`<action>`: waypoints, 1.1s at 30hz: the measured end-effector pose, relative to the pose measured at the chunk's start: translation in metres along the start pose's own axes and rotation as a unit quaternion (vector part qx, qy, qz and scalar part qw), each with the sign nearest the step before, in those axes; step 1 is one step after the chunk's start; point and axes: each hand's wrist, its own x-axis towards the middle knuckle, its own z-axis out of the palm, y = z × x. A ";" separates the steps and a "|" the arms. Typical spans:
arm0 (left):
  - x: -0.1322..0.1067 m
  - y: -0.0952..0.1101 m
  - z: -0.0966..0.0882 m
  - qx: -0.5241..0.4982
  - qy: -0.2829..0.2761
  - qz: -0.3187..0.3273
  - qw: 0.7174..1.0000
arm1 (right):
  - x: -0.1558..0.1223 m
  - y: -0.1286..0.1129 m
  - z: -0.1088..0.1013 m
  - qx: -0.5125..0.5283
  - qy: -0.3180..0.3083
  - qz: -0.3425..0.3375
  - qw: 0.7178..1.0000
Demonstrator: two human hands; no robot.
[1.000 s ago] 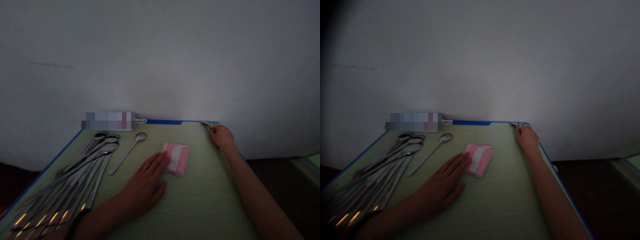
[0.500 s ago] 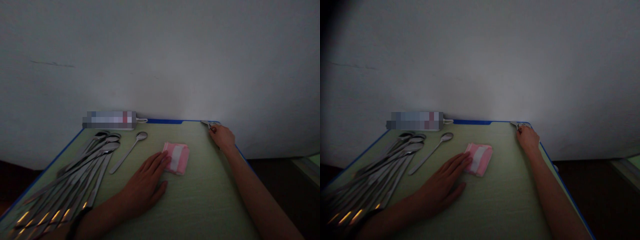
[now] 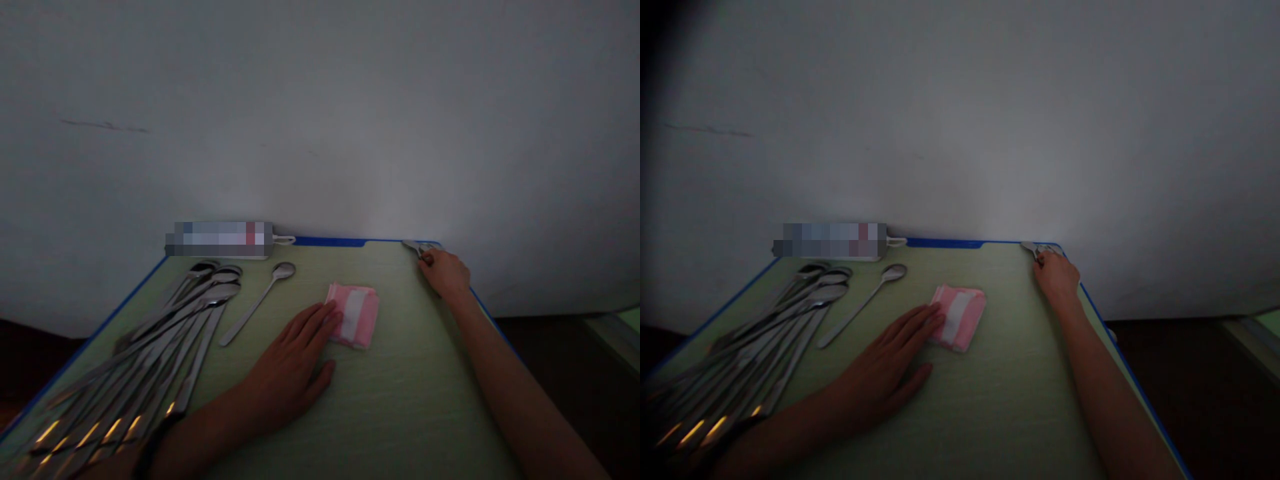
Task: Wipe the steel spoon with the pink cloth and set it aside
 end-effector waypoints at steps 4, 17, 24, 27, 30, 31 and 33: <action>0.000 0.000 0.000 -0.009 0.007 0.001 1.000 | 0.000 0.000 -0.001 0.000 -0.008 0.004 1.000; 0.001 0.000 -0.001 -0.002 -0.004 -0.001 1.000 | 0.001 0.001 0.003 0.016 0.001 -0.005 1.000; 0.000 0.000 0.000 0.010 -0.009 0.001 1.000 | 0.001 0.001 0.004 0.017 0.014 -0.002 1.000; 0.000 0.000 0.000 0.010 -0.006 0.003 1.000 | 0.000 0.001 0.005 0.016 0.021 -0.003 1.000; 0.001 0.000 -0.001 0.012 -0.008 0.000 1.000 | 0.001 0.001 0.005 0.011 0.022 -0.005 1.000; 0.001 0.000 -0.001 0.013 -0.010 0.000 1.000 | 0.001 0.001 0.005 0.010 0.023 -0.005 1.000; 0.001 0.000 -0.001 0.013 -0.010 0.002 1.000 | 0.002 0.002 0.006 0.010 0.025 -0.009 1.000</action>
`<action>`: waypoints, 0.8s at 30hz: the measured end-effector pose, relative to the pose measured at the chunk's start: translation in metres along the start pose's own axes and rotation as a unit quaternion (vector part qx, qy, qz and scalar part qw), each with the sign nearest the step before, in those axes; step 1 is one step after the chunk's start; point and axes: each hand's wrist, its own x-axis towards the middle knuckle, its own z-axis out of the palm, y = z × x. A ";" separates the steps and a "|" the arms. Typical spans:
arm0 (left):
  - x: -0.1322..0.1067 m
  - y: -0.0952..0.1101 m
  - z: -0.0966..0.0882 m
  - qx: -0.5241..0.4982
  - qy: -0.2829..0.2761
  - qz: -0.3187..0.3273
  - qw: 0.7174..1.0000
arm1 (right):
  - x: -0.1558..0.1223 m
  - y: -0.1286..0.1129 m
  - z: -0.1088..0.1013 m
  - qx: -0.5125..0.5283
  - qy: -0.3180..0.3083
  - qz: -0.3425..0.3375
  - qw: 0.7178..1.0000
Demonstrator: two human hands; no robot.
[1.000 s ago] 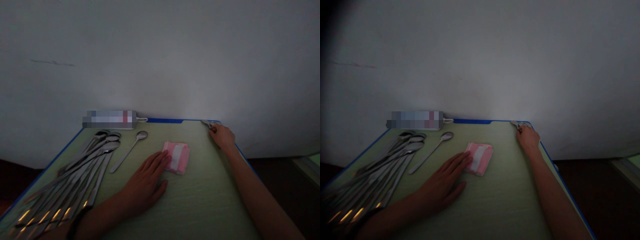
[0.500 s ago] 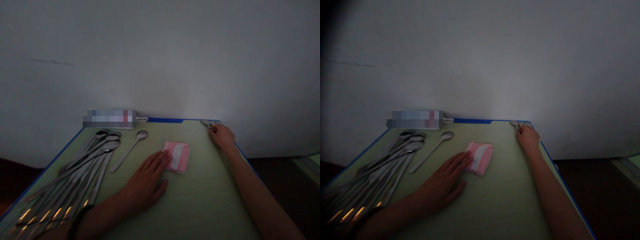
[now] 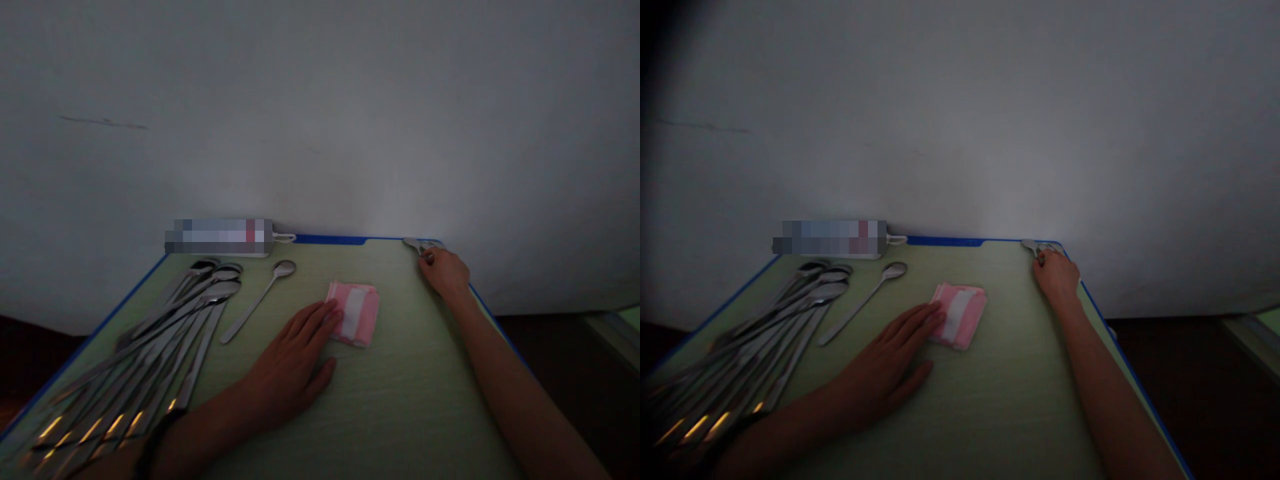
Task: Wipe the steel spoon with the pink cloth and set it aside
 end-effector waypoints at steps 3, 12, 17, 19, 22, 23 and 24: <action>0.000 0.000 0.000 -0.003 0.003 0.001 1.000 | 0.001 0.001 0.002 -0.001 0.008 -0.006 1.000; 0.000 0.001 -0.001 -0.010 0.007 -0.001 1.000 | -0.001 0.001 0.003 0.025 0.061 -0.033 0.997; 0.000 0.000 -0.001 -0.007 -0.001 -0.001 1.000 | -0.004 -0.020 -0.005 0.138 0.081 -0.155 0.975; 0.000 0.000 0.000 -0.010 -0.002 0.000 1.000 | -0.014 -0.039 -0.012 0.215 0.049 -0.245 0.944; 0.000 0.001 -0.001 -0.023 0.005 -0.004 1.000 | -0.038 -0.072 -0.019 0.300 -0.013 -0.339 0.892; 0.000 0.001 -0.001 -0.029 0.010 -0.008 0.999 | -0.046 -0.082 -0.019 0.319 -0.034 -0.362 0.875; 0.000 0.002 -0.002 -0.036 0.014 -0.011 0.999 | -0.055 -0.090 -0.017 0.333 -0.058 -0.380 0.861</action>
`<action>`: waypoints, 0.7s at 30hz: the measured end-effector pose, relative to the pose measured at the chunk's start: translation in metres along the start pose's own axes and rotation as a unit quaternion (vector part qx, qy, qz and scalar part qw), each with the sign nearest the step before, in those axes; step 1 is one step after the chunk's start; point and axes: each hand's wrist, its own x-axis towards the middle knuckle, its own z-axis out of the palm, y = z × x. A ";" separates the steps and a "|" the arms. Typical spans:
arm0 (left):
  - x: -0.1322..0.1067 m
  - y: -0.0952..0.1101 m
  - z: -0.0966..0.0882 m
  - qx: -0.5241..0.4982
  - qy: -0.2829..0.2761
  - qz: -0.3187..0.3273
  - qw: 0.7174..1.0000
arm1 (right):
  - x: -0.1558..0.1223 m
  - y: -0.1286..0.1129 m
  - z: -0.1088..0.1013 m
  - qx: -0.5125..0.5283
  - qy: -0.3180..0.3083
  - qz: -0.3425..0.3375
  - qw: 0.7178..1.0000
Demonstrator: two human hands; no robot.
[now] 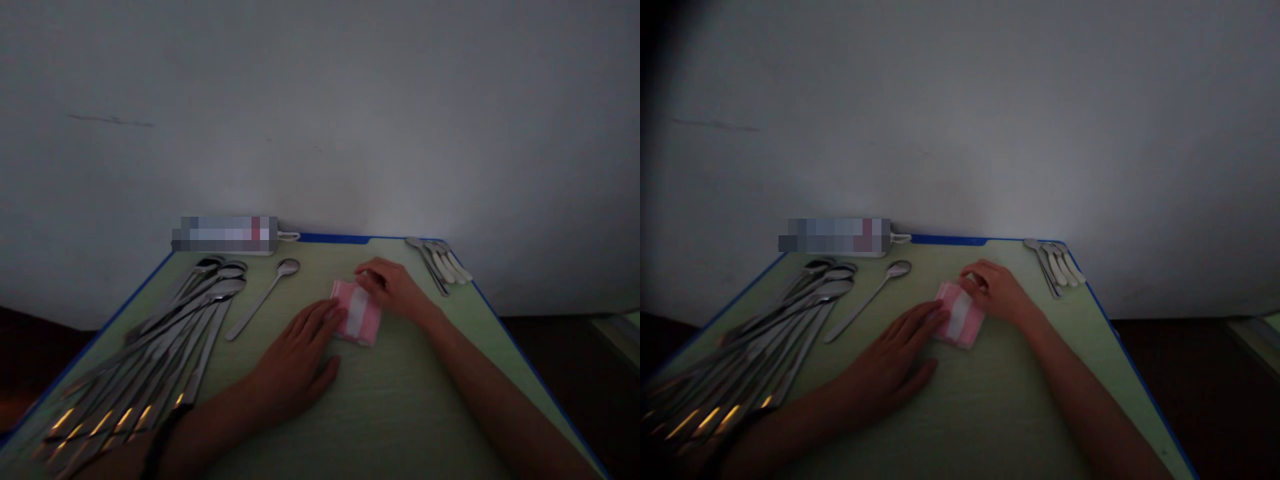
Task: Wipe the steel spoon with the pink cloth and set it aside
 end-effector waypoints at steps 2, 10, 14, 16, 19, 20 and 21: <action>0.000 0.001 0.000 -0.013 0.005 -0.004 1.000 | -0.002 -0.010 0.014 0.033 -0.025 -0.011 0.999; 0.000 0.001 0.001 -0.020 0.014 -0.003 1.000 | -0.006 -0.010 0.027 -0.005 -0.041 0.015 0.999; 0.001 0.002 0.001 -0.020 0.016 -0.003 1.000 | -0.005 -0.013 0.026 -0.019 -0.038 0.019 0.999; 0.000 0.002 -0.001 -0.020 0.011 -0.004 1.000 | -0.005 -0.013 0.027 -0.021 -0.037 0.020 0.999; 0.000 0.003 -0.002 -0.020 0.001 -0.010 1.000 | -0.005 -0.012 0.029 -0.030 -0.032 0.022 0.999; -0.001 0.003 -0.003 -0.020 -0.001 -0.014 1.000 | -0.005 -0.011 0.030 -0.035 -0.029 0.024 0.999; -0.001 0.003 -0.003 -0.019 -0.001 -0.018 1.000 | -0.005 -0.011 0.030 -0.040 -0.025 0.026 0.999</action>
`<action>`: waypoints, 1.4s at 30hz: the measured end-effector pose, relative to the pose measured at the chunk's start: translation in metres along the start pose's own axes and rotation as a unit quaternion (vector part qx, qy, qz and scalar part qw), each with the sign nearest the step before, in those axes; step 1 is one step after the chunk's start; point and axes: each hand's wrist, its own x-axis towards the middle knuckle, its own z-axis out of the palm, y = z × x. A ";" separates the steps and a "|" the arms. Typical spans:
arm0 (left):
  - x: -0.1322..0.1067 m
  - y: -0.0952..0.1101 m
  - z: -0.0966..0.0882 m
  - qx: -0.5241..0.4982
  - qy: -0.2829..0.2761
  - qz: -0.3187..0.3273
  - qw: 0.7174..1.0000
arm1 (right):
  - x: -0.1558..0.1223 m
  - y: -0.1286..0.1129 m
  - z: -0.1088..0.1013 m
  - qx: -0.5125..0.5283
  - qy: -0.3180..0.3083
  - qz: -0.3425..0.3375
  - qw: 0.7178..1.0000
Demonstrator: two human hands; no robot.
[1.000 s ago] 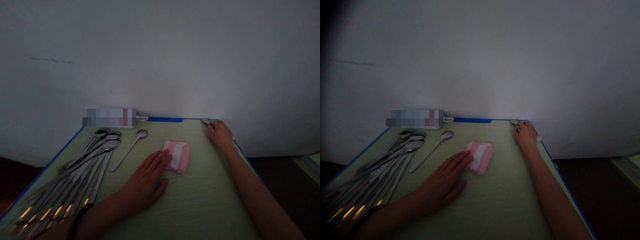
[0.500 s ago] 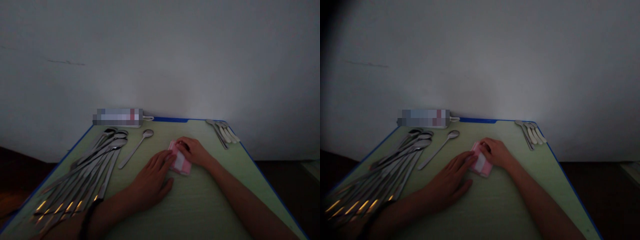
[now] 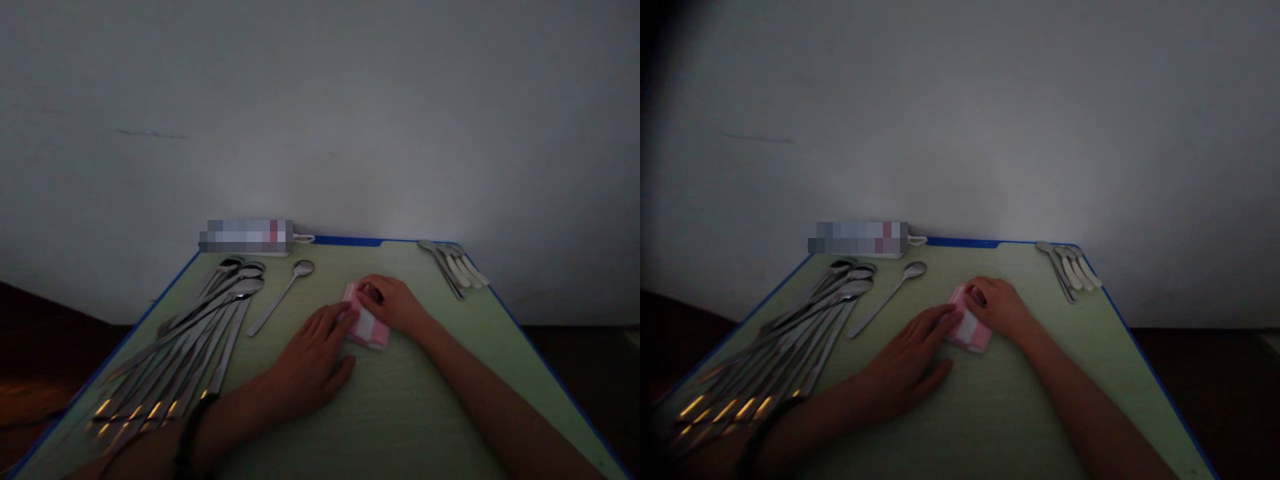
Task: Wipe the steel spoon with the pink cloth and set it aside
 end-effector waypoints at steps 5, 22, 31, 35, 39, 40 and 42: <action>-0.004 0.000 0.002 0.034 0.002 -0.014 0.999 | 0.002 0.004 0.002 -0.015 0.021 0.019 0.999; 0.005 -0.025 -0.035 0.263 -0.029 -0.144 0.954 | 0.002 0.006 0.001 -0.012 0.023 0.034 0.999; 0.005 -0.021 -0.027 0.289 -0.083 -0.079 0.950 | 0.002 0.007 0.001 -0.005 0.021 0.040 0.999; 0.005 -0.010 -0.025 0.280 -0.085 -0.084 0.953 | 0.002 0.007 0.001 -0.004 0.019 0.038 0.999; 0.003 0.002 -0.019 0.281 -0.095 -0.074 0.952 | 0.002 0.007 0.001 -0.007 0.023 0.035 0.999; 0.002 0.003 -0.018 0.285 -0.101 -0.072 0.950 | 0.002 0.008 0.001 -0.007 0.022 0.035 0.999; 0.001 0.003 -0.015 0.296 -0.109 -0.067 0.947 | 0.002 0.008 0.001 -0.009 0.019 0.037 0.999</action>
